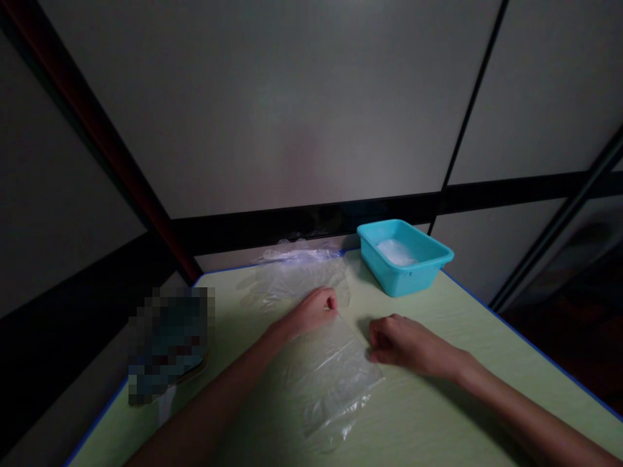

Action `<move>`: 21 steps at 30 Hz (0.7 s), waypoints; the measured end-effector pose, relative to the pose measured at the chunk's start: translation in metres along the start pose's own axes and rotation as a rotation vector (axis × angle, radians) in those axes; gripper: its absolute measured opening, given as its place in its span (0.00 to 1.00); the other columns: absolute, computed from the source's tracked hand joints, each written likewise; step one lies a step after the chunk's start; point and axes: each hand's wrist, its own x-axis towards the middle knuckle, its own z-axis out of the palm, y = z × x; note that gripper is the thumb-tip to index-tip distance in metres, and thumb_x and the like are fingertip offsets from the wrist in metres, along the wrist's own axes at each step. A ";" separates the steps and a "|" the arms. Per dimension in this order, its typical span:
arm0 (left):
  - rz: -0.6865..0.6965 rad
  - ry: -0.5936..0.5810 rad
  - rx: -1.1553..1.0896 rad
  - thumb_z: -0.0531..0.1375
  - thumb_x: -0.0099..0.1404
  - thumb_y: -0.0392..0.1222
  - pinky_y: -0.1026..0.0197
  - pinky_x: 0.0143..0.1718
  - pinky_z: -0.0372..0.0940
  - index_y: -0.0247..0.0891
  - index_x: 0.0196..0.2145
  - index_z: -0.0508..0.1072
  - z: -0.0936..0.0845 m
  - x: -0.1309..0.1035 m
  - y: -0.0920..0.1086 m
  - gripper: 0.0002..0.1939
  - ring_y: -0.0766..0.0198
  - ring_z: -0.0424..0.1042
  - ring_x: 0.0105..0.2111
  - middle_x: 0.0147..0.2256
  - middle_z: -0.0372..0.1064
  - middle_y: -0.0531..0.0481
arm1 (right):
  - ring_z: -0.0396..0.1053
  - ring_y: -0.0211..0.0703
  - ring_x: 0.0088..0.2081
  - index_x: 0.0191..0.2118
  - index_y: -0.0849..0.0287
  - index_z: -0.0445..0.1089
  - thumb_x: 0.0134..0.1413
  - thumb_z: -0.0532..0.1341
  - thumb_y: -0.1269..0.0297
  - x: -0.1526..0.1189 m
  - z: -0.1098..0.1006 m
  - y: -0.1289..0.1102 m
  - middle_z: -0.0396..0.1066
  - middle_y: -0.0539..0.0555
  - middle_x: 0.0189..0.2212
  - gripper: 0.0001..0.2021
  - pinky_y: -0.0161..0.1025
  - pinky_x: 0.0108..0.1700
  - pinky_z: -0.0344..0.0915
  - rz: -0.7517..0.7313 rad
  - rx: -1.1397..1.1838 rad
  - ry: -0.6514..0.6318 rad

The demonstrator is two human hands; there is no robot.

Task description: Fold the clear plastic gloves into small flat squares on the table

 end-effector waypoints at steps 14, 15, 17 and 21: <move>-0.105 -0.019 -0.410 0.55 0.65 0.41 0.56 0.34 0.67 0.34 0.46 0.65 -0.011 -0.021 -0.006 0.12 0.62 0.70 0.35 0.41 0.66 0.47 | 0.55 0.31 0.20 0.23 0.63 0.65 0.44 0.59 0.71 0.010 0.007 0.011 0.61 0.46 0.18 0.03 0.29 0.22 0.49 -0.062 0.256 -0.062; -0.115 -0.020 -0.412 0.55 0.65 0.41 0.55 0.35 0.67 0.34 0.46 0.65 -0.010 -0.021 -0.008 0.12 0.61 0.70 0.35 0.41 0.66 0.46 | 0.55 0.31 0.20 0.23 0.63 0.65 0.43 0.59 0.72 0.010 0.008 0.012 0.61 0.45 0.17 0.03 0.28 0.21 0.49 -0.063 0.277 -0.072; -0.131 -0.010 -0.408 0.56 0.65 0.41 0.54 0.36 0.67 0.34 0.46 0.66 -0.009 -0.022 -0.011 0.12 0.60 0.70 0.37 0.42 0.66 0.46 | 0.54 0.30 0.20 0.23 0.63 0.64 0.43 0.60 0.70 0.011 0.010 0.013 0.60 0.45 0.17 0.04 0.28 0.21 0.50 -0.061 0.315 -0.079; -0.144 0.019 -0.399 0.56 0.65 0.41 0.53 0.38 0.66 0.34 0.45 0.66 -0.013 -0.024 -0.012 0.12 0.59 0.69 0.38 0.44 0.65 0.46 | 0.54 0.31 0.21 0.25 0.63 0.64 0.44 0.61 0.64 0.010 0.011 0.013 0.61 0.46 0.19 0.07 0.28 0.21 0.50 -0.043 0.381 -0.063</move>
